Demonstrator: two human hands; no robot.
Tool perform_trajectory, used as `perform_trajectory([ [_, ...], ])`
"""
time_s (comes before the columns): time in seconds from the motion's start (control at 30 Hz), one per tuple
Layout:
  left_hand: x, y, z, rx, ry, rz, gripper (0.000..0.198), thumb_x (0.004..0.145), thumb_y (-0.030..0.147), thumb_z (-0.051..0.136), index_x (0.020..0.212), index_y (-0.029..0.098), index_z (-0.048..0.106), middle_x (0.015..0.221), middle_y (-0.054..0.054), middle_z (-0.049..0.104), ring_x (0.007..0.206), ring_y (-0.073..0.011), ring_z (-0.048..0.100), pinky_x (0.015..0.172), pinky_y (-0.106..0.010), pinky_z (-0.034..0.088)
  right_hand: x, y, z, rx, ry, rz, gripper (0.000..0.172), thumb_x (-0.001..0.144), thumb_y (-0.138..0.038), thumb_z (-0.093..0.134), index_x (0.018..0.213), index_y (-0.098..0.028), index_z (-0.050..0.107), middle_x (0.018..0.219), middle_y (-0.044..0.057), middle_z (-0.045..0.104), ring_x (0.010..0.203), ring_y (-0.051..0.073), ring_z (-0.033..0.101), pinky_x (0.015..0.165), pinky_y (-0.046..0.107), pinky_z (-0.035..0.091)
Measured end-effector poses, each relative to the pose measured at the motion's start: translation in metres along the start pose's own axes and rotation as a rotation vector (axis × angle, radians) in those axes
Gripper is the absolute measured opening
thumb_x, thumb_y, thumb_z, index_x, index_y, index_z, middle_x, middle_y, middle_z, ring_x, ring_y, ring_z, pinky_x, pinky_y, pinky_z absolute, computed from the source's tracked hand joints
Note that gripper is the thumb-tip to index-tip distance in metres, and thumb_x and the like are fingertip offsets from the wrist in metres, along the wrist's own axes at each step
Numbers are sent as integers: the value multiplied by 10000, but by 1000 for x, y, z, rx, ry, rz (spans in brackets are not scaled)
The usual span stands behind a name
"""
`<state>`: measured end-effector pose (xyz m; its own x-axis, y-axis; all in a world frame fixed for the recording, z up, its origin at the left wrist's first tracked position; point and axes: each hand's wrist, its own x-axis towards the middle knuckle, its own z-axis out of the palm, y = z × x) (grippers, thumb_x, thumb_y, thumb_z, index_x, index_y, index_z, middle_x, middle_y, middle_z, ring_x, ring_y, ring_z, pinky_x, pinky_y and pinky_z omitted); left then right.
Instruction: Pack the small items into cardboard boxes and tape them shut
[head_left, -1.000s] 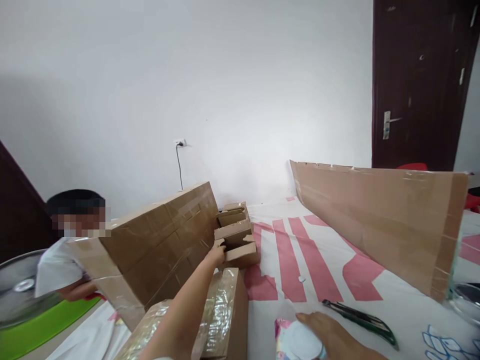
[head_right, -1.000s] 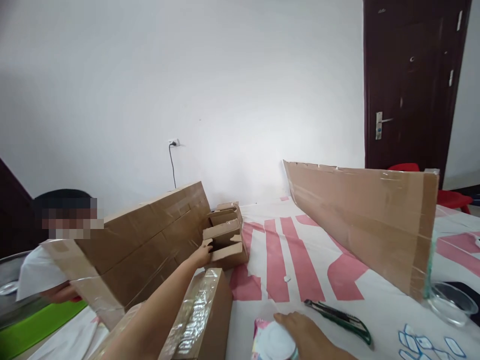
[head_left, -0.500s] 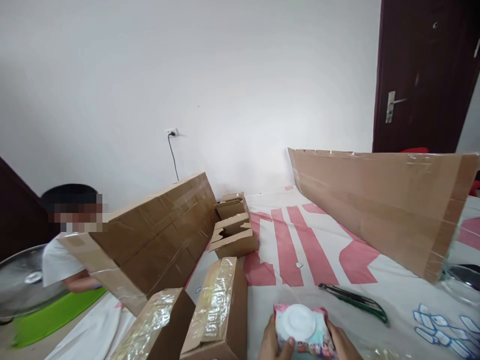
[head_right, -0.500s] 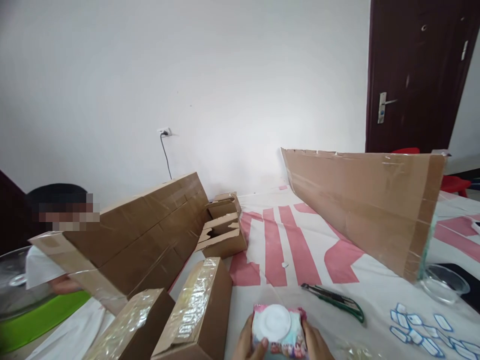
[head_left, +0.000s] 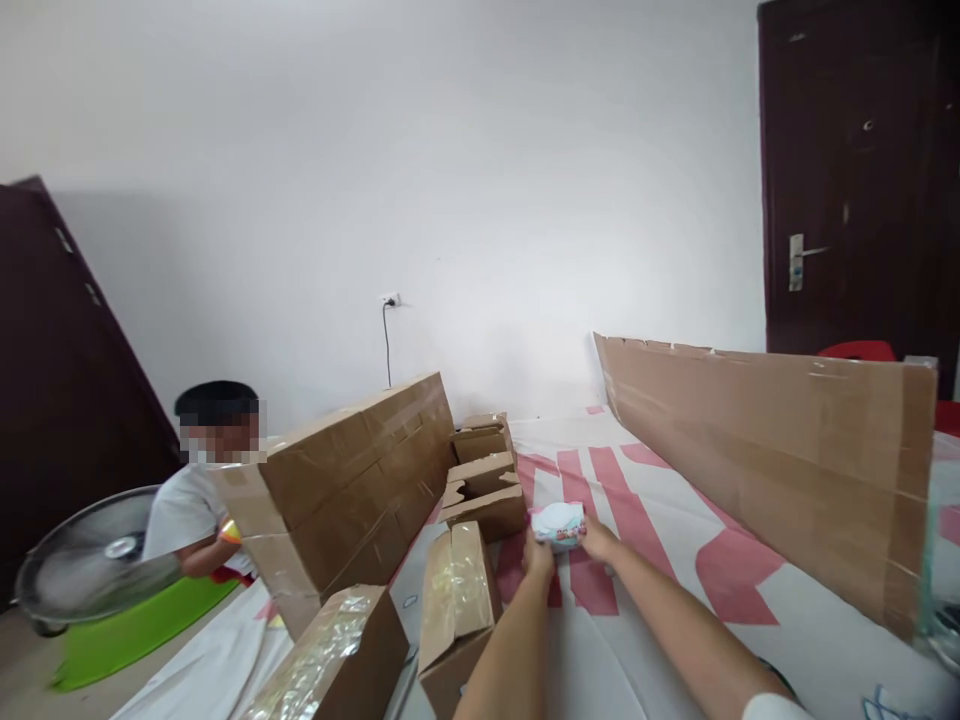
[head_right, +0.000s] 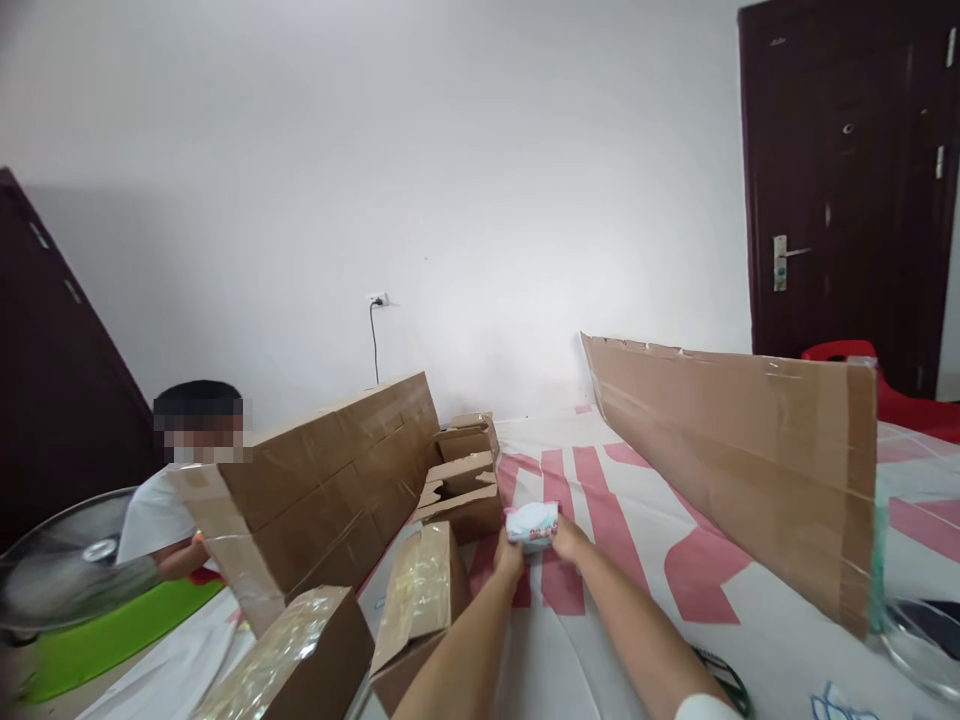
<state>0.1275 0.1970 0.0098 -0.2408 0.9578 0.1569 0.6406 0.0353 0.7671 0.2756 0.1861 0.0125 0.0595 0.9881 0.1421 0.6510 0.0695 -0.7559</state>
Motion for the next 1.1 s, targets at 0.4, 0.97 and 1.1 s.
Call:
perform_trajectory([
  [0.4, -8, -75, 11, -123, 64, -31, 343, 924, 323, 585, 1236, 183, 554, 1281, -94, 566, 1104, -234, 591, 920, -454, 515, -33, 62, -5, -258, -142, 29, 331, 922, -351, 595, 1199, -172, 575, 1218, 79, 598, 1043, 221, 609, 879, 442, 527],
  [0.97, -44, -74, -34, 110, -35, 159, 404, 838, 163, 482, 1241, 163, 498, 1293, -132, 544, 1250, -234, 503, 1060, -351, 400, -182, 126, -170, -292, -234, 131, 198, 674, -105, 552, 590, -219, 691, 660, 59, 707, 625, 172, 612, 595, 298, 345],
  [1.1, -17, -4, 0, 312, -280, 401, 735, 710, 193, 700, 1386, 264, 420, 1541, -85, 323, 1453, -316, 192, 1172, -449, 199, -218, 169, -185, -469, -51, 247, 194, 648, -111, 595, 514, -230, 671, 631, 126, 691, 616, 180, 621, 612, 348, 317],
])
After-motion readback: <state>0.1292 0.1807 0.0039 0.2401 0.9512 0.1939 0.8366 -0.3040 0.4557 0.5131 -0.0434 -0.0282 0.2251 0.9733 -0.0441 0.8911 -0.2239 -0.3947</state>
